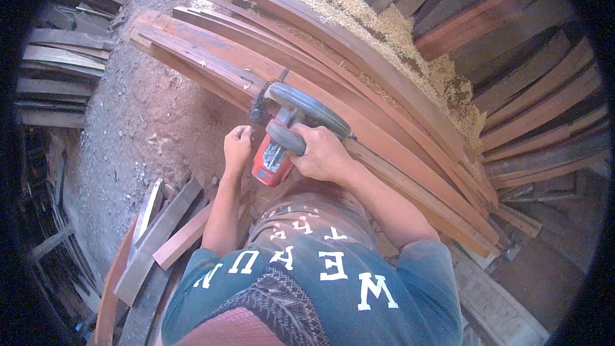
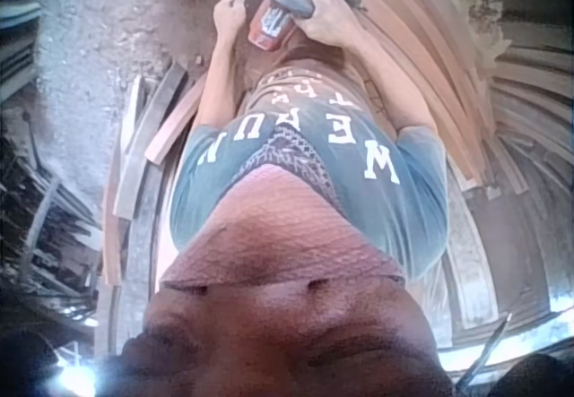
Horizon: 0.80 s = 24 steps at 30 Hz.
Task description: The person uses a circular saw to cut wooden boards and then moves the boards to rearrange them on a stack.
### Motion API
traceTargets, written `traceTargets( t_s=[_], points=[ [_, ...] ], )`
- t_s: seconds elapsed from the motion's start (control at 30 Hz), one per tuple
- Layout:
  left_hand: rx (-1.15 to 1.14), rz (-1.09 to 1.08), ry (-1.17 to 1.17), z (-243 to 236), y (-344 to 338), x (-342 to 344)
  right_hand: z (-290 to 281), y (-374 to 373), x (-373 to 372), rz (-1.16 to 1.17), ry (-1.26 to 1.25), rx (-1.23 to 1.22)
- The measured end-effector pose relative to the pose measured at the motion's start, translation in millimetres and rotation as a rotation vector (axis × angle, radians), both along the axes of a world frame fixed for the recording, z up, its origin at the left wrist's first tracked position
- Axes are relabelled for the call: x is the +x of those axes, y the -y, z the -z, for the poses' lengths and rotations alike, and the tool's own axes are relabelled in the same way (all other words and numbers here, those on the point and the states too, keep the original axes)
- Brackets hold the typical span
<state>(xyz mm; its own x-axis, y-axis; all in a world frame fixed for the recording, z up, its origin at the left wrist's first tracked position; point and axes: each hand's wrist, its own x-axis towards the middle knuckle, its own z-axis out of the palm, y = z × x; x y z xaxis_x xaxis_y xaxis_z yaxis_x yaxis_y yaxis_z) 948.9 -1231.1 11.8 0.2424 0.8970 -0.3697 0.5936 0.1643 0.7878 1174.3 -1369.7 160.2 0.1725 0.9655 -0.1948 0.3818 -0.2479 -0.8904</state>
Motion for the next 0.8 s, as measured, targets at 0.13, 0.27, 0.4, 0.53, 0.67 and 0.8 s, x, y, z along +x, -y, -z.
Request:
traceTargets(
  t_s=[0.13, 0.27, 0.4, 0.53, 0.67, 0.8],
  points=[
    [-0.010, 0.016, -0.005, 1, -11, -4, 1, -9, -3, 0.000, 0.005, 0.020],
    [0.037, 0.014, -0.017, -1, -15, -5, 5, -13, -5, 0.001, -0.003, 0.038],
    [0.014, 0.004, -0.001, -1, -23, -9, 6, -21, -9, 0.007, -0.001, 0.024],
    [-0.013, 0.031, -0.030, -5, -33, -12, 4, -28, -12, 0.004, 0.017, -0.002],
    [0.018, 0.010, -0.010, -4, -35, -14, 4, -31, -14, -0.005, 0.024, -0.006],
    [0.030, 0.018, -0.019, -1, -43, -18, 5, -37, -18, 0.004, 0.022, 0.030]
  ],
)
